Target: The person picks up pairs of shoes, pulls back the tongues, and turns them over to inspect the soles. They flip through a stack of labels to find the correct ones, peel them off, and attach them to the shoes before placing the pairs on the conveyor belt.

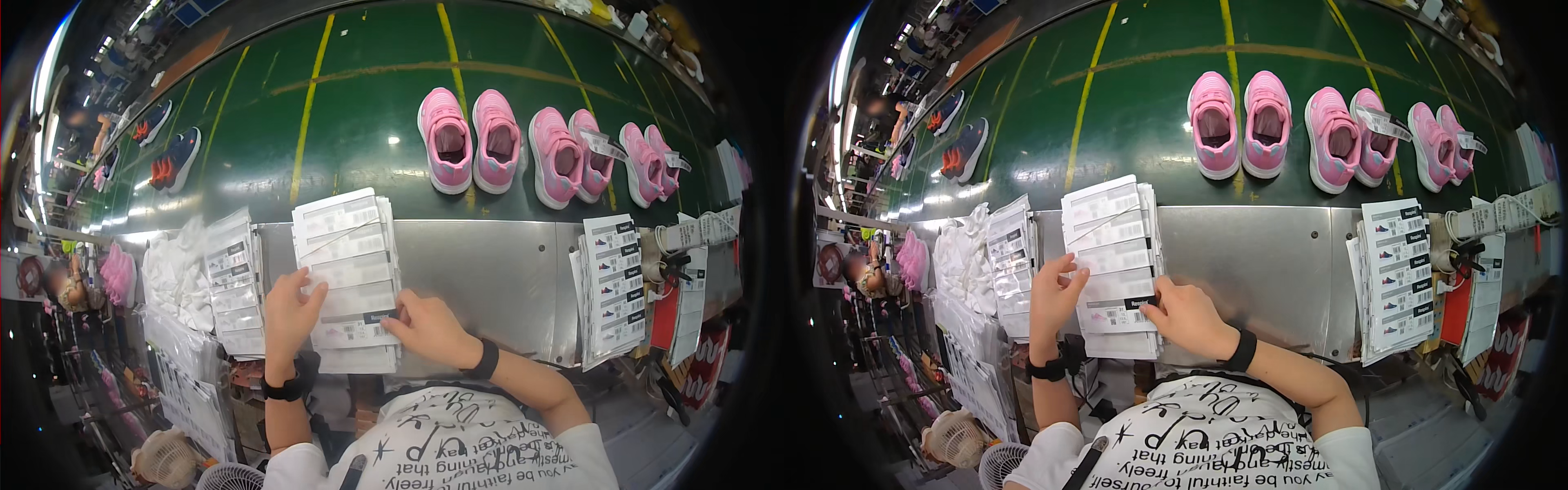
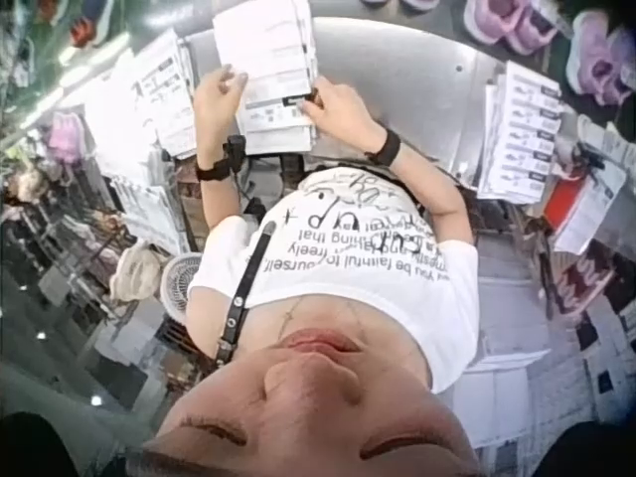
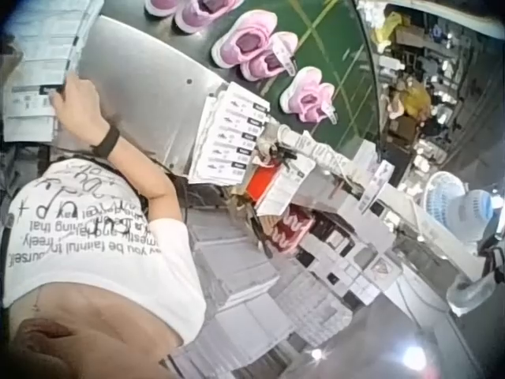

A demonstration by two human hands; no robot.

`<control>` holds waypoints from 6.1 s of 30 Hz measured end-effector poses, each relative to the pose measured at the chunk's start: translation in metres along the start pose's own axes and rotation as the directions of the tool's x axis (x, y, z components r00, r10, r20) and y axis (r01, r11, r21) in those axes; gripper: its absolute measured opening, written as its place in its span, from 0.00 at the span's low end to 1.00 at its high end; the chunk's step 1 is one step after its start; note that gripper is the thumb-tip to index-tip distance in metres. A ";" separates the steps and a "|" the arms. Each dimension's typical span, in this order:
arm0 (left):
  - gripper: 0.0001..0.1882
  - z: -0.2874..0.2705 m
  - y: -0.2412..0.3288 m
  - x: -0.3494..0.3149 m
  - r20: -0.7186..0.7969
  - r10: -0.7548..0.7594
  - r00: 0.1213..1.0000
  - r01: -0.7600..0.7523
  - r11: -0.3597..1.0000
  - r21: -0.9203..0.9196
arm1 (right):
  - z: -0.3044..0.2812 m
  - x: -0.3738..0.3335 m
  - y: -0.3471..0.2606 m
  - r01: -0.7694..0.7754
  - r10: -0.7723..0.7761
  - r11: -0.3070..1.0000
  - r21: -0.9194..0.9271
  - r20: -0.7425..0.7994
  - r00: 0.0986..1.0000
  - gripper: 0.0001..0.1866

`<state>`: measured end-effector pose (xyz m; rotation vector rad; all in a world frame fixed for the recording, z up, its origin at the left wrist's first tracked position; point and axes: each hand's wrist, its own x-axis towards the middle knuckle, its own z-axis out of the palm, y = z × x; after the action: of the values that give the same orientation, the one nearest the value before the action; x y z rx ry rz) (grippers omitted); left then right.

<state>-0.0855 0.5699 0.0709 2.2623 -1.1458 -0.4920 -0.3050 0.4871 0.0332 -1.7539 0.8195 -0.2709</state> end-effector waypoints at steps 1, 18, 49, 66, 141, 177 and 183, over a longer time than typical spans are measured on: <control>0.19 0.003 -0.002 0.000 0.008 0.003 1.000 -0.003 1.000 -0.005 | -0.001 -0.002 0.001 -0.008 0.008 1.000 -0.003 -0.005 1.000 0.13; 0.17 0.034 0.072 0.015 0.302 0.130 0.944 0.231 0.388 -0.892 | -0.087 -0.068 -0.022 0.242 -0.132 0.963 0.119 -0.572 0.809 0.10; 0.18 -0.049 0.073 0.062 0.312 0.280 0.908 -0.310 0.949 0.051 | -0.242 0.117 0.106 -0.237 -0.028 0.965 -0.117 -0.937 0.349 0.37; 0.49 -0.129 -0.232 0.319 -0.436 -0.149 0.888 0.387 0.754 0.530 | -0.233 0.067 0.080 -0.093 -0.288 0.943 -0.320 -0.922 0.258 0.24; 0.04 0.079 0.166 0.072 0.463 0.460 0.758 -0.193 0.836 -0.514 | -0.188 0.004 0.000 -0.020 0.050 0.970 0.243 -0.116 0.992 0.06; 0.38 0.034 0.146 0.006 0.297 0.231 0.927 0.061 0.687 -0.724 | -0.143 -0.093 -0.015 0.091 0.180 0.927 0.364 -0.645 0.743 0.31; 0.34 0.058 0.141 -0.021 0.194 -0.041 0.980 0.189 0.492 -0.850 | -0.080 -0.070 0.047 0.325 0.269 0.372 0.869 -0.436 0.859 0.32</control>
<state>-0.2160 0.5007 0.1145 1.3869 -0.5528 -1.0401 -0.4190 0.4655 0.0337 -0.5363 0.7470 -1.0710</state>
